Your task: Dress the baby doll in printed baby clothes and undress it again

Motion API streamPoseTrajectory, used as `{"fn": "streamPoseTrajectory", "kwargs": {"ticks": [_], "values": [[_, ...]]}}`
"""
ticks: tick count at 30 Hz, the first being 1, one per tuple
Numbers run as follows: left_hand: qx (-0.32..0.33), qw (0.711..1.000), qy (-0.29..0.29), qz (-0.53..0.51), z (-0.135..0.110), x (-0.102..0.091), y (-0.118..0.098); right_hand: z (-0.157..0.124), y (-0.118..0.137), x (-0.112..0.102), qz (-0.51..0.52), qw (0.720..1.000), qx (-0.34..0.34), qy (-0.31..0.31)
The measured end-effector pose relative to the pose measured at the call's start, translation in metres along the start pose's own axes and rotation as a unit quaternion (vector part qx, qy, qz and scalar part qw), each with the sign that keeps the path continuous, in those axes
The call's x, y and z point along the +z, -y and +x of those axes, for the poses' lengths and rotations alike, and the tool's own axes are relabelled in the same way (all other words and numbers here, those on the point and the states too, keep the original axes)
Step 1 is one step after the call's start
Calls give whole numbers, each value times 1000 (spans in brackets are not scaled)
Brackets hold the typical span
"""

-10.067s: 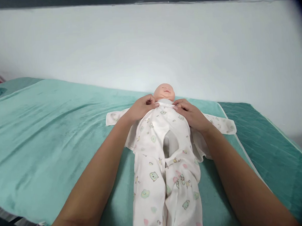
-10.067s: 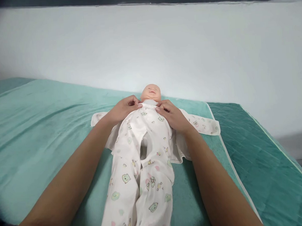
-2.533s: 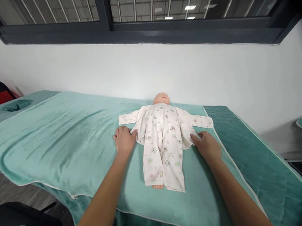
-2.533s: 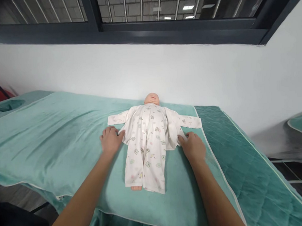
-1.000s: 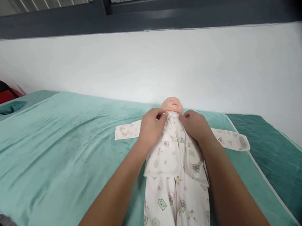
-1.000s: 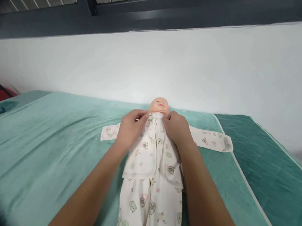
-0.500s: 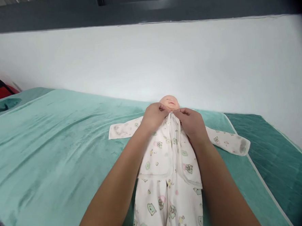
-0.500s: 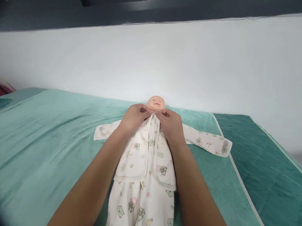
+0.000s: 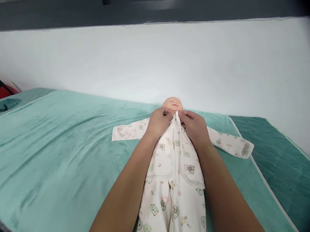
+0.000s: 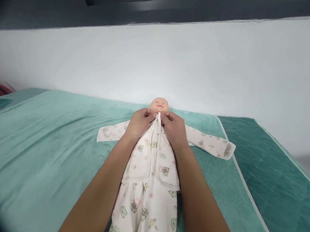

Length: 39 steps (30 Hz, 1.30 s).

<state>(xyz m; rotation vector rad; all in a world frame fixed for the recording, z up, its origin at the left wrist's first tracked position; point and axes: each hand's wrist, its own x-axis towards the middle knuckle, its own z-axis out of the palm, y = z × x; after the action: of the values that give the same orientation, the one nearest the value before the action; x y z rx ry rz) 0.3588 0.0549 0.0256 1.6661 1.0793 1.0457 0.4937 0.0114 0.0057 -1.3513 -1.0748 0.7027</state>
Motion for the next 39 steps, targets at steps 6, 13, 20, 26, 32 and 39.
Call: {"fn": "streamPoseTrajectory", "kwargs": {"ticks": [6, 13, 20, 26, 32, 39], "values": [[-2, 1000, 1, 8, -3, -1, 1, -4, 10, -1, -24, 1000, 10, 11], [11, 1000, 16, -20, -2, -1, 11, -3, 11, -1, -75, 993, -4, 93], [9, 998, -25, 60, -3, 2, 6, 3, -4, 0, -12, 997, -12, 72], [98, 982, -38, 154, -13, 1, 12, -14, -5, -3, -53, 997, -46, 23], [178, 954, -31, 241, -32, 0, 20, -34, -7, -4, -147, 980, -137, 15], [173, 948, -28, 267, -37, -4, 26, -42, -7, -2, -233, 953, -194, 7]]}}
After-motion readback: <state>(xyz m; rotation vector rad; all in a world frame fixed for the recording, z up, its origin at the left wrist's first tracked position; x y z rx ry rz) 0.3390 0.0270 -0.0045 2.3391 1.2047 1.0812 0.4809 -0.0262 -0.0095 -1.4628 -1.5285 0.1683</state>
